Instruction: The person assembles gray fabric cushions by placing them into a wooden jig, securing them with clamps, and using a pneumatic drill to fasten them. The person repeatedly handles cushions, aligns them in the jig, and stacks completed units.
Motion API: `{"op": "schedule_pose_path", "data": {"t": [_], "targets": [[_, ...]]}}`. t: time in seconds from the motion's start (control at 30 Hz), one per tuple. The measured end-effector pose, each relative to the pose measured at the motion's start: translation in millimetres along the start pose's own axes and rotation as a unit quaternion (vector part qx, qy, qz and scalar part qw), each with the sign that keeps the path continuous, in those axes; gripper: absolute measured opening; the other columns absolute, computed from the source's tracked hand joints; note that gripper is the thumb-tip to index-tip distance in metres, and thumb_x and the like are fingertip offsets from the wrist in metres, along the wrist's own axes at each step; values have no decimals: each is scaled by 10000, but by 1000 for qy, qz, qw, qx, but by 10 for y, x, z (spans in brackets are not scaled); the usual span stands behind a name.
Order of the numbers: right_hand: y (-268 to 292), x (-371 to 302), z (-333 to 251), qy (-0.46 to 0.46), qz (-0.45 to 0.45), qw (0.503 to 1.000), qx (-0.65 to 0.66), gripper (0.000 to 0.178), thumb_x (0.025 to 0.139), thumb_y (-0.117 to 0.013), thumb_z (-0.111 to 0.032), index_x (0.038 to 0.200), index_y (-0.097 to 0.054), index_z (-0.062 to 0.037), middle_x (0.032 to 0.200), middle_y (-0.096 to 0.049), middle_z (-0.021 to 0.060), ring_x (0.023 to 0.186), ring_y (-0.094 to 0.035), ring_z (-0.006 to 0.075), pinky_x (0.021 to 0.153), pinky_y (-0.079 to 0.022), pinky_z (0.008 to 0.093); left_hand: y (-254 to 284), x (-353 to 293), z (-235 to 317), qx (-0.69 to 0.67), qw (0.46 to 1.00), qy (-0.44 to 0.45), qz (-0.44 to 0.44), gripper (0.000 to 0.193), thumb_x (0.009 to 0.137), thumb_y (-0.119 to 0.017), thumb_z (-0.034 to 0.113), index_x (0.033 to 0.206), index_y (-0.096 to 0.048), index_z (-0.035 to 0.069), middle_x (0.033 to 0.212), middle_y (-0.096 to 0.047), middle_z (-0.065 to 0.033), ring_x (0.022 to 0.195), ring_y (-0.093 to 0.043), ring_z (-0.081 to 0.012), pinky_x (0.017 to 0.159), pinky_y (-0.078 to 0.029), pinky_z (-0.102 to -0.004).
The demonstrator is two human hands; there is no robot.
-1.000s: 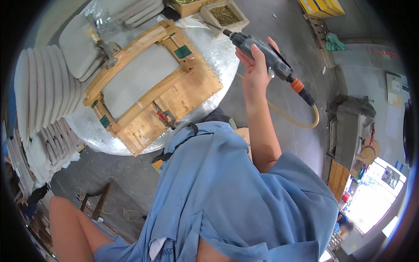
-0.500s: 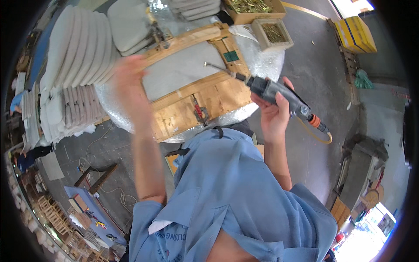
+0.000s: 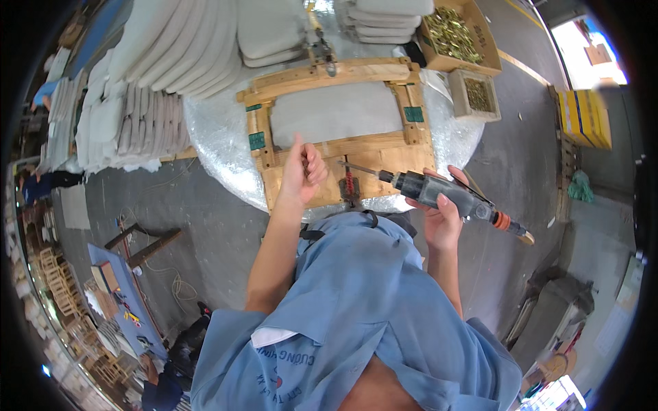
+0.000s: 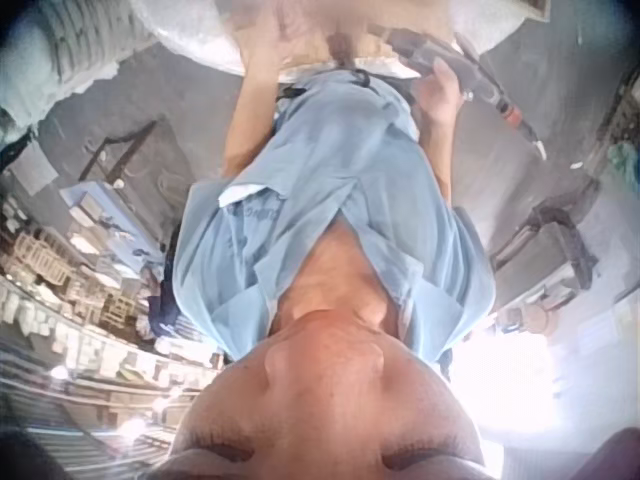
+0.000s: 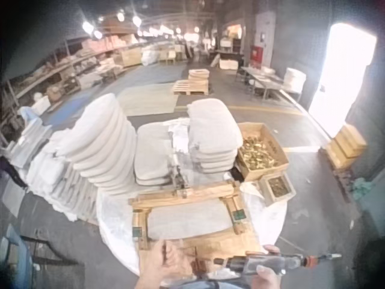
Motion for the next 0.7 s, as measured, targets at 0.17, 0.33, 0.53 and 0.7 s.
{"op": "schedule_pose_path", "data": {"t": [0.17, 0.33, 0.53, 0.7], "targets": [[-86, 45, -40, 27, -25, 998, -48, 749, 909, -791, -190, 1544, -415, -62, 1381, -653, 279, 1213, -702, 366, 1000, -617, 493, -107, -70, 32, -158, 975, -136, 78, 876, 1124, -310, 685, 1534, -528, -58, 1506, -607, -289, 1433, -571, -430, 1211, -473, -545], [-319, 33, -6, 17, -59, 994, -93, 752, 859, -863, -166, 1498, -483, -48, 1360, -682, 254, 1245, -672, 307, 1115, -511, 443, -274, -71, -16, -149, 976, -148, 52, 885, 1130, -284, 677, 1627, -405, -46, 1628, -489, -272, 1528, -461, -417, 1292, -364, -551], [-419, 7, 37, 9, -68, 988, -137, 743, 849, -865, -136, 1488, -497, -39, 1360, -687, 239, 1249, -672, 306, 1109, -519, 442, -256, -62, -84, -156, 972, -157, 82, 870, 1134, -280, 673, 1608, -443, -38, 1616, -510, -254, 1513, -487, -393, 1272, -396, -543], [-378, -13, 71, 30, -57, 987, -145, 737, 887, -816, -133, 1519, -452, -28, 1368, -674, 259, 1257, -671, 324, 1074, -563, 456, 67, -116, -335, -88, 970, -118, 193, 683, 1143, -448, 563, 1466, -577, -24, 1407, -664, -203, 1328, -640, -348, 1147, -535, -488]]}}
Point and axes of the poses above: each hand's wrist, its own x-axis towards the middle knuckle, its own y-axis out of the back of the hand, z = x × y, the point moved 10 cm from there along x, towards the middle knuckle
